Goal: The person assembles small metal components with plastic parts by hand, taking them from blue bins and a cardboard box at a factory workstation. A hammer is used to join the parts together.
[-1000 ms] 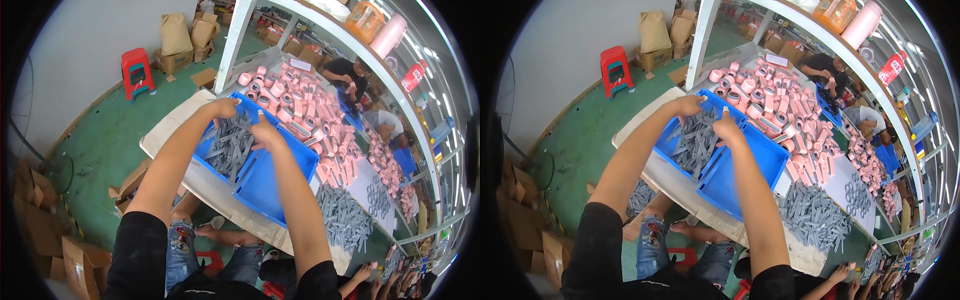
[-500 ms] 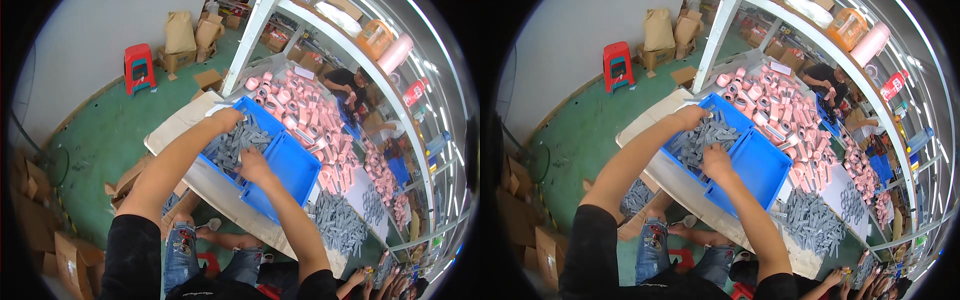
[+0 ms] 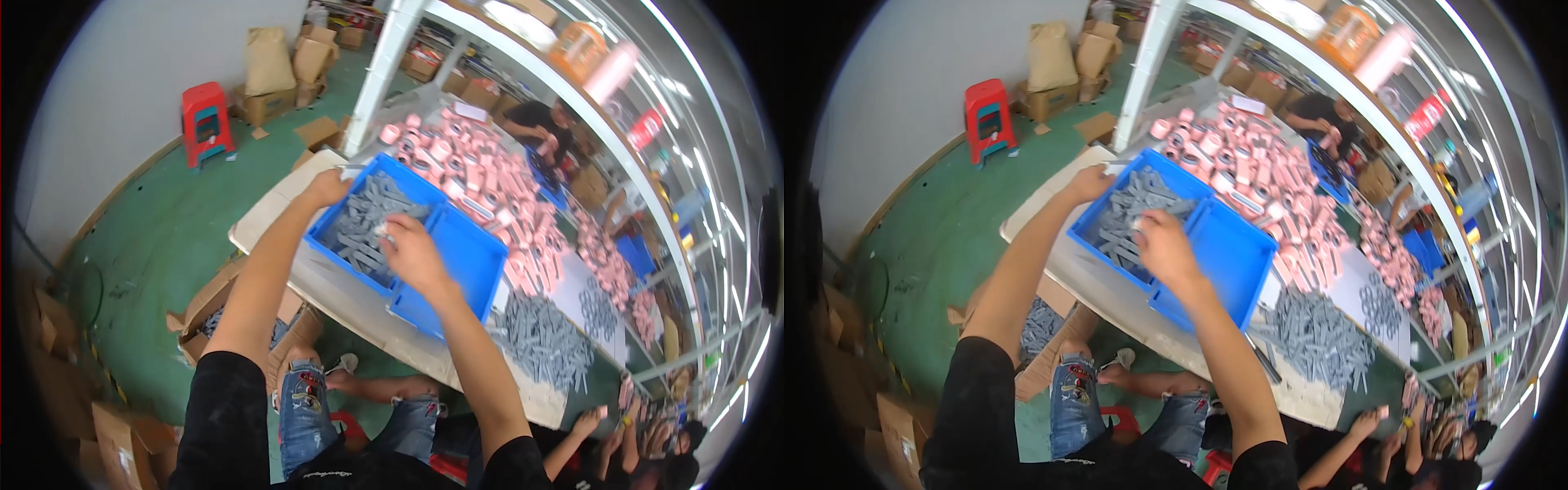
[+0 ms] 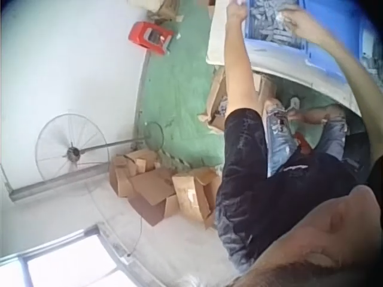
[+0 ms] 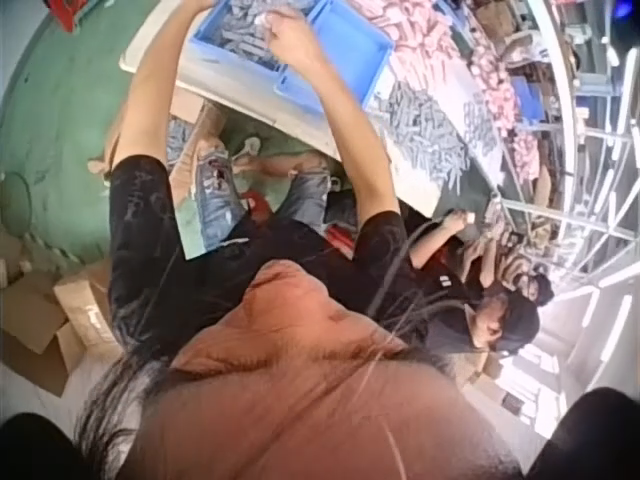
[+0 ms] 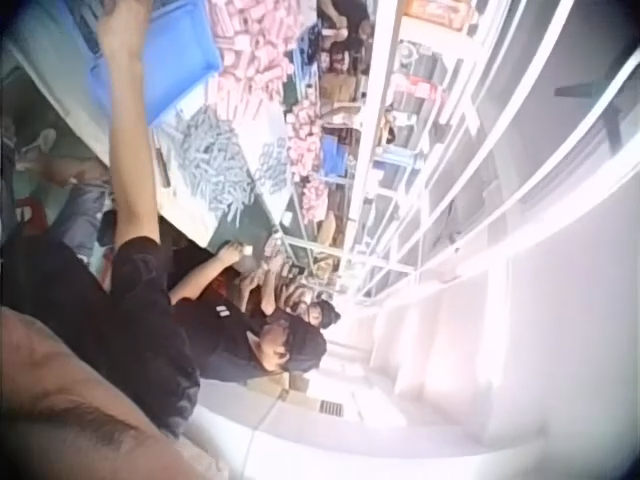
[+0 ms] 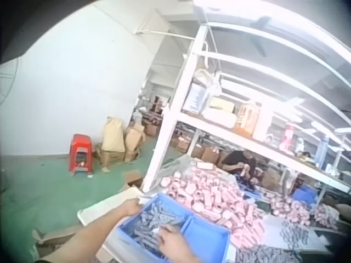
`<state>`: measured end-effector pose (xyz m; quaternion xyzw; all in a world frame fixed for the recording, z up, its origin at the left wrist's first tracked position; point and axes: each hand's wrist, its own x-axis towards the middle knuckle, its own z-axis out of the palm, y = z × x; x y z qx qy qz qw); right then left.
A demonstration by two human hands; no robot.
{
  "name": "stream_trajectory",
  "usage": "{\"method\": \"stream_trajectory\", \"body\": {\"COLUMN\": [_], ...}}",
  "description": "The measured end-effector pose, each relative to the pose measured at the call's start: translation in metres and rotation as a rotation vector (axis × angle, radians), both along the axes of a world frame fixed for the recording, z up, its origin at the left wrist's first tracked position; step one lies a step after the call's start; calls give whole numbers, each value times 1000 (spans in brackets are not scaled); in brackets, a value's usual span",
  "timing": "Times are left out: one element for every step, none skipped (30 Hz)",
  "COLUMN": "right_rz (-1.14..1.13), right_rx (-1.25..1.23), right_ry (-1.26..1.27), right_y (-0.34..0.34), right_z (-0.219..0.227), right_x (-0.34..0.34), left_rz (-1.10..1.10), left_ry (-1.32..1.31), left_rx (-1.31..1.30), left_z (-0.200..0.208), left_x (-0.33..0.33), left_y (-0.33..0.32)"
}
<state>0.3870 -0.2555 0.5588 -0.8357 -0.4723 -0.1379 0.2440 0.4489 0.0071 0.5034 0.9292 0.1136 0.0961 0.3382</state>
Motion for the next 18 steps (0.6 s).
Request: {"method": "stream_trajectory", "body": {"right_rz": [77, 158, 269, 285, 248, 192, 177, 95, -181, -438, -415, -385, -395, -412, -372, -573, -770, -592], "right_rx": [99, 206, 153, 99, -37, -151, -168, -74, -191, -310, -442, -579, -454, -329, -205, -339, -477, -302], "right_ry": [150, 295, 484, 659, 853, 1074, 1092, 1164, 936, 690, 844, 996, 1135, 1271, 1486, 1454, 1408, 1559], "right_y": [-4, -10, -6, -29, -57, -77, -100, -131, -159, -178, -187, -193, -184, -175, -193, -201, -212, -235], "right_z": [18, 37, 43, 37, 19, 2, -45, -128, -204, -262, -301, -326, -334, -339, -374, -409, -449, -512], "right_x": [-36, -77, -123, -151, -167, -183, -188, -190, -206, -222, -234, -246, -259, -270, -276, -286, -295, -296], "left_rz": [14, 34, 216, 191, 191, 208, 180, 145, 166, 195, 310, 375, 455, 521, 559, 476, 394, 444], "left_ry": [-41, -79, -368, -396, -485, -559, -731, -918, -930, -947, -905, -884, -859, -800, -743, -659, -575, -507], "left_rx": [-77, -155, 67, 38, 80, 134, 193, 242, 183, 131, 91, 22, -29, -42, -98, -201, -302, -147], "left_z": [10, 16, -20, -8, 12, 26, 32, 35, 31, 26, 6, -13, -33, -62, -89, -102, -115, -143], "left_x": [-12, -27, -38, -36, -41, -58, -73, -78, -88, -96, -106, -117, -139, -161, -170, -189, -210, -224], "left_y": [-11, -18, 28, 17, -6, -21, -29, -43, -58, -67, -67, -71, -66, -60, -79, -102, -122, -130]}}
